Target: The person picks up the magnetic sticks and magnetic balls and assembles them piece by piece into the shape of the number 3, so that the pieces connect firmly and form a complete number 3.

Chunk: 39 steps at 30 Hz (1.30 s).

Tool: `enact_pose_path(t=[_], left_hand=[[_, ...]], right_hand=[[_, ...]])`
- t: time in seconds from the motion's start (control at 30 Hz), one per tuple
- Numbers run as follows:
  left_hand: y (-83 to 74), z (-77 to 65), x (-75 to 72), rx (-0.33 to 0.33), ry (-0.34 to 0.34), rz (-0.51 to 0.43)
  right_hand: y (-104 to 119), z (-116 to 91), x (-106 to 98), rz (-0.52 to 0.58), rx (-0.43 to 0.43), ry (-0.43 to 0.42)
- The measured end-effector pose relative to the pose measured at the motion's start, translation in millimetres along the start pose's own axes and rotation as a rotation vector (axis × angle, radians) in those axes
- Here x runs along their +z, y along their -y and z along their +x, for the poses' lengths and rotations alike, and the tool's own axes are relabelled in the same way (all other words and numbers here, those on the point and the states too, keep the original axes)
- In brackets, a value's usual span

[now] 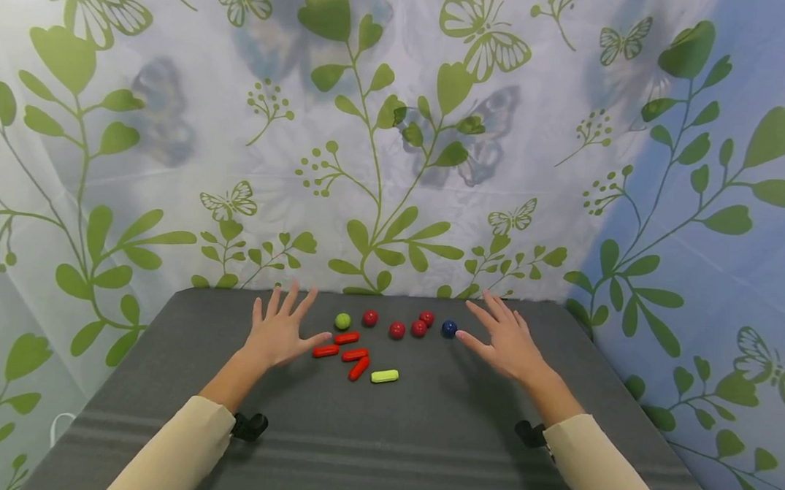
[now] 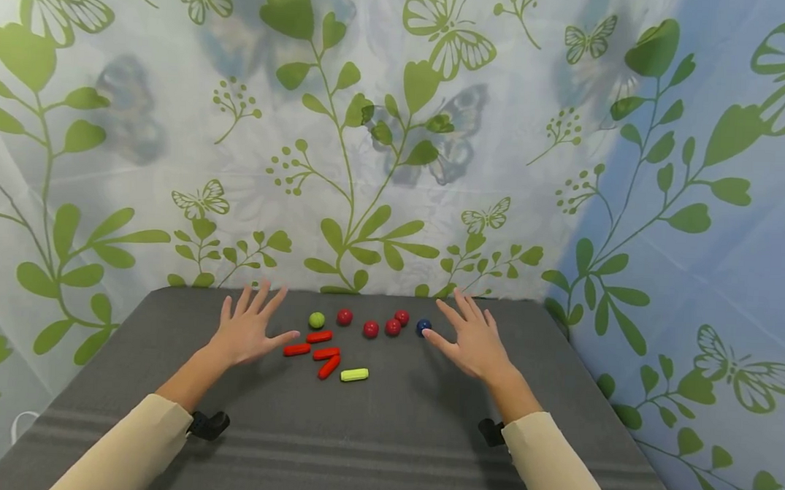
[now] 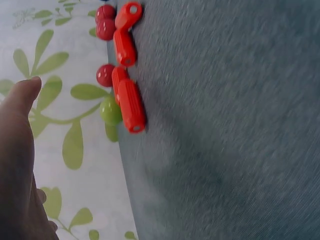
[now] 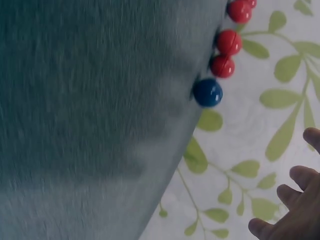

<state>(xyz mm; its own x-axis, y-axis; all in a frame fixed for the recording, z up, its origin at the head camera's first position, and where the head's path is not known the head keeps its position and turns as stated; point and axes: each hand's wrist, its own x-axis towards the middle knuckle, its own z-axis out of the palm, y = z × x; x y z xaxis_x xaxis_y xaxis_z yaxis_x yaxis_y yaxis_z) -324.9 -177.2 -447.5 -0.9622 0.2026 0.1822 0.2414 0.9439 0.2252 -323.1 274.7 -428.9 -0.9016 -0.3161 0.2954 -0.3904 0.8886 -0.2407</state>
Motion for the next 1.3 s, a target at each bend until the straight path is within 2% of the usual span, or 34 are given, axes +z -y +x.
enact_pose_path(t=[0.17,0.33,0.47,0.9,1.1,1.3], left_hand=[[-10.3,-7.1,6.0,0.027,-0.012,-0.031],[-17.7,-13.4,13.2,0.039,-0.005,-0.063],[-24.5,-18.4,17.8,0.055,-0.010,-0.093],[-44.2,-32.1,29.3,0.088,-0.011,-0.221],[-52.3,-37.8,31.1,0.090,-0.005,-0.290],[-60.2,-44.4,32.1,0.093,0.000,-0.322]], right_hand=[[15,-4,7,0.083,-0.012,0.017],[28,-5,15,0.222,0.004,0.073],[36,-6,22,0.292,0.007,0.114],[52,1,39,0.416,-0.024,0.178],[58,2,46,0.484,-0.065,0.269],[67,4,50,0.561,-0.053,0.364]])
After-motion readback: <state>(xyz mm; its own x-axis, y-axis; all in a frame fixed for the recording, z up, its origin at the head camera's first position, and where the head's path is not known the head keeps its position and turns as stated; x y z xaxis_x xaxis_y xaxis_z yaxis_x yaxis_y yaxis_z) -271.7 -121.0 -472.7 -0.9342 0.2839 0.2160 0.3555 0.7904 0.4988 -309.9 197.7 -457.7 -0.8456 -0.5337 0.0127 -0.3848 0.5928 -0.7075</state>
